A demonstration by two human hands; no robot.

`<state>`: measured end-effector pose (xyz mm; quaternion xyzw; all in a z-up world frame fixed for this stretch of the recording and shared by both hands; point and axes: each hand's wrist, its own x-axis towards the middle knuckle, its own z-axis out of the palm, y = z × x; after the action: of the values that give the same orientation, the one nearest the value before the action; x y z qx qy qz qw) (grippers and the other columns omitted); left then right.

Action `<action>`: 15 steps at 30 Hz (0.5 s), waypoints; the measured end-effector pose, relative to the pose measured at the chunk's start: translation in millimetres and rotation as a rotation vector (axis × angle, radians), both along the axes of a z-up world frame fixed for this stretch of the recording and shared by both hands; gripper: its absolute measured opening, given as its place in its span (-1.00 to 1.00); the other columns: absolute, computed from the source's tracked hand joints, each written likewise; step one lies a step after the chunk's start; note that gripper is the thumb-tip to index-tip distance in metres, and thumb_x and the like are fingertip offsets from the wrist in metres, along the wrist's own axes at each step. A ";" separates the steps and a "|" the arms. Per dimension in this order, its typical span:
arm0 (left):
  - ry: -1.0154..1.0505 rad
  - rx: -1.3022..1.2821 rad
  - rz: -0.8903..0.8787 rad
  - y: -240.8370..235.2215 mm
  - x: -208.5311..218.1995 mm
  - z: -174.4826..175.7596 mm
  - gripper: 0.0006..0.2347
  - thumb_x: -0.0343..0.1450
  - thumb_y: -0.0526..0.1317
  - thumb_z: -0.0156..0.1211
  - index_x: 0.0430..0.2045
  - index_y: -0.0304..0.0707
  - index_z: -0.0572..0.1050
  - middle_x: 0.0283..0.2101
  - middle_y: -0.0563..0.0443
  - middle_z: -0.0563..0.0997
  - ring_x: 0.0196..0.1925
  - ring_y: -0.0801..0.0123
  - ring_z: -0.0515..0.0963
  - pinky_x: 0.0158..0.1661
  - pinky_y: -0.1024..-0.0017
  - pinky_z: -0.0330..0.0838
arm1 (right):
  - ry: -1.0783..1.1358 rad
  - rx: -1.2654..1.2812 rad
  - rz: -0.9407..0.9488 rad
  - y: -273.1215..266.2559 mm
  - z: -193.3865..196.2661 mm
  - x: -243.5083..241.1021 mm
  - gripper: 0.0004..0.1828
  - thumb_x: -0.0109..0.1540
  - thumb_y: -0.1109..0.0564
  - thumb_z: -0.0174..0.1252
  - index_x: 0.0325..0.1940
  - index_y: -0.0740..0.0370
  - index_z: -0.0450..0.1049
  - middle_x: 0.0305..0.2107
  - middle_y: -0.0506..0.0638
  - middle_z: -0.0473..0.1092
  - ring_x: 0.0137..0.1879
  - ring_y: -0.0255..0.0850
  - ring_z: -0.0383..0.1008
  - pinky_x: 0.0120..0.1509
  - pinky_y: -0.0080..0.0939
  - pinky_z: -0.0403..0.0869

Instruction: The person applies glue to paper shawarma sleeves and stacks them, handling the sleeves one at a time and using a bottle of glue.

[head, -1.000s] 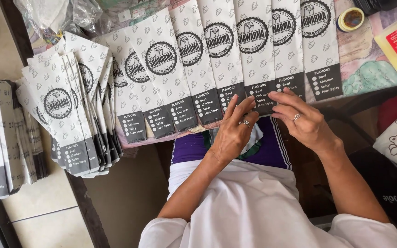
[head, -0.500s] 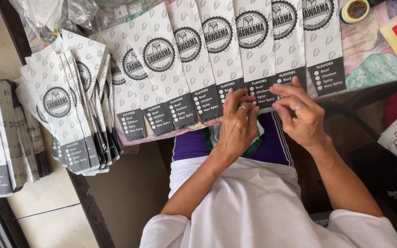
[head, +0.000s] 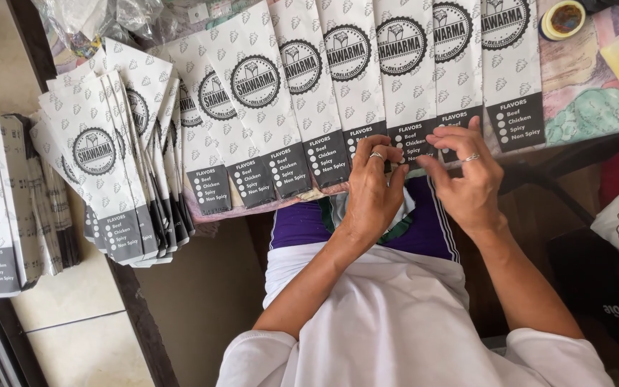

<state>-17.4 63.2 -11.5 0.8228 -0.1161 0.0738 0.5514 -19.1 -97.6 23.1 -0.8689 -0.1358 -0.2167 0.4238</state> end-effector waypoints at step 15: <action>-0.141 0.255 -0.004 -12.2 10.0 -0.3 -0.74 0.27 -0.30 0.45 -0.51 -0.42 0.40 -0.30 -0.10 0.35 0.03 -0.01 0.48 0.18 0.05 0.28 | 0.064 0.013 -0.002 1.5 15.3 -2.0 -0.86 0.31 0.42 0.34 -0.10 0.41 0.52 -0.13 0.15 0.53 0.07 0.08 0.60 0.59 0.17 0.20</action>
<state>-7.4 51.0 -11.8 0.8787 -0.1646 0.1152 0.4331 -21.1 -96.2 38.4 -0.8727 -0.1198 -0.1900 0.4335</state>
